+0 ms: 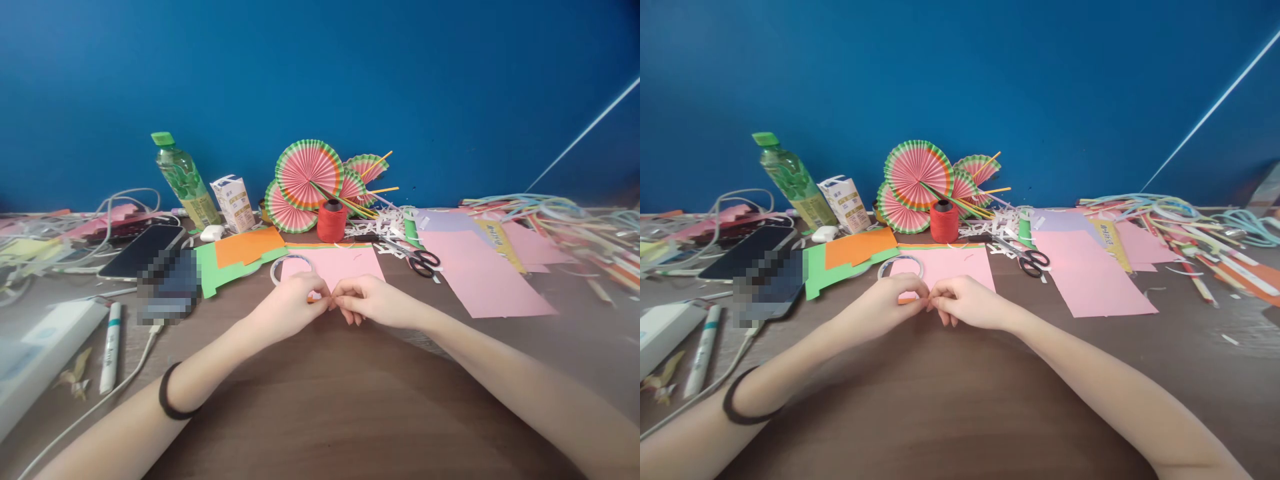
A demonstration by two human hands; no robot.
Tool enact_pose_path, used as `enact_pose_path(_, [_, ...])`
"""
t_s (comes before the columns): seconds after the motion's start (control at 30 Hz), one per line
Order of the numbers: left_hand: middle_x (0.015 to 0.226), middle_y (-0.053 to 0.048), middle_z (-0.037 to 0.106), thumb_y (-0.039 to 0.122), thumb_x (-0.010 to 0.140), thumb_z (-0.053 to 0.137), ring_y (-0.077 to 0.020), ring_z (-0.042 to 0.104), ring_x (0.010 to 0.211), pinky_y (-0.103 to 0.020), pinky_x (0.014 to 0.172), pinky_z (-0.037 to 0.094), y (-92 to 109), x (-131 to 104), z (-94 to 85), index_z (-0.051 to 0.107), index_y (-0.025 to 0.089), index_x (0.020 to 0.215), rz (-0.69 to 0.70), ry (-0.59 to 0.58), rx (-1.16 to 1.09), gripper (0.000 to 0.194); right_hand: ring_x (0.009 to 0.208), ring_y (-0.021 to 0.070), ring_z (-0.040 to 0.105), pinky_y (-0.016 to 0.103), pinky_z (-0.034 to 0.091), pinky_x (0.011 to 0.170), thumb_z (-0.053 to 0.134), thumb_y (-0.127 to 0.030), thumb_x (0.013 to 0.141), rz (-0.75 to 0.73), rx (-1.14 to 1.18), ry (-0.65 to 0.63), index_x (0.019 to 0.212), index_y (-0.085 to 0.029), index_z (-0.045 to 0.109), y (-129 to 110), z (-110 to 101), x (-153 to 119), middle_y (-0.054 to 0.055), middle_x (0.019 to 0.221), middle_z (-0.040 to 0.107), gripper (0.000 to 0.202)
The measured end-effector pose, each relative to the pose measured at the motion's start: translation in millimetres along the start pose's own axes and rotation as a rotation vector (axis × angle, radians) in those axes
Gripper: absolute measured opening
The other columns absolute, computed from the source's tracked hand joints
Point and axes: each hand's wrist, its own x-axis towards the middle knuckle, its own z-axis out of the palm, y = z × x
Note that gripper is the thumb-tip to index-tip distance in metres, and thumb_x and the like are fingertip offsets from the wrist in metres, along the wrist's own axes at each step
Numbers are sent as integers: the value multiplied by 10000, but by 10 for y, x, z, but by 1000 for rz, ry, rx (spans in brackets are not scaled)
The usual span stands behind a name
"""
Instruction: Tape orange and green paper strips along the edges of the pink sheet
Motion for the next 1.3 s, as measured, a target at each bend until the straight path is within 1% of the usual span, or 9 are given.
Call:
enact_pose_path(0.2, [786,-41,614,149,754,457,-170,529,757,-286,688,409,-24,-3,98,595,160,719,93,64,120,143,474,79,488,197,398,482,417,-174,779,10,-42,89,748,-157,521,-7,77,-5,-25,553,533,110])
enact_pose_path(0.33, [768,-32,614,113,725,462,-173,524,765,-296,707,409,-15,-12,128,574,164,698,93,106,126,126,464,78,475,189,378,459,424,-163,758,13,-38,146,728,-164,506,16,119,-3,-35,529,513,87])
enact_pose_path(0.6, [769,-28,622,133,700,459,-172,539,779,-293,716,421,-30,-3,110,585,172,665,55,86,-24,137,464,74,465,186,392,459,445,-168,737,38,22,115,698,-160,509,-18,84,-6,-39,510,500,74])
enact_pose_path(0.87, [795,0,640,175,688,441,-168,556,797,-272,726,416,-46,12,63,595,190,680,-50,39,-163,155,456,70,458,193,406,469,440,-164,738,31,76,80,712,-148,543,-63,24,3,-39,494,491,107])
enact_pose_path(0.93, [782,-1,632,187,685,441,-166,554,780,-272,712,415,-58,26,54,587,187,669,-91,56,-167,146,463,73,460,196,406,469,442,-164,733,30,81,79,714,-147,550,-53,10,4,-39,495,486,111])
enact_pose_path(1.03, [806,-9,624,211,679,447,-172,546,800,-275,714,409,-104,54,23,556,180,620,-154,127,-150,128,482,79,466,199,401,475,453,-167,721,27,74,101,703,-150,548,-24,-25,14,-38,501,484,98])
enact_pose_path(1.13, [814,-9,620,248,686,444,-172,544,772,-275,686,405,-192,80,-30,533,177,607,-217,192,-132,139,465,76,442,202,372,466,460,-190,723,17,55,226,681,-150,545,17,-75,39,-42,490,463,102])
enact_pose_path(1.23, [770,-5,620,304,687,460,-175,550,731,-270,639,403,-293,95,-73,538,178,639,-301,246,-141,156,439,71,390,209,339,452,456,-227,745,-37,73,463,676,-154,535,60,-127,71,-54,477,410,127])
enact_pose_path(1.3, [757,-6,621,314,686,463,-175,554,715,-266,619,402,-341,99,-83,537,175,652,-321,258,-153,161,464,77,398,217,355,484,454,-234,759,-111,100,597,688,-161,522,85,-152,87,-50,508,418,123])
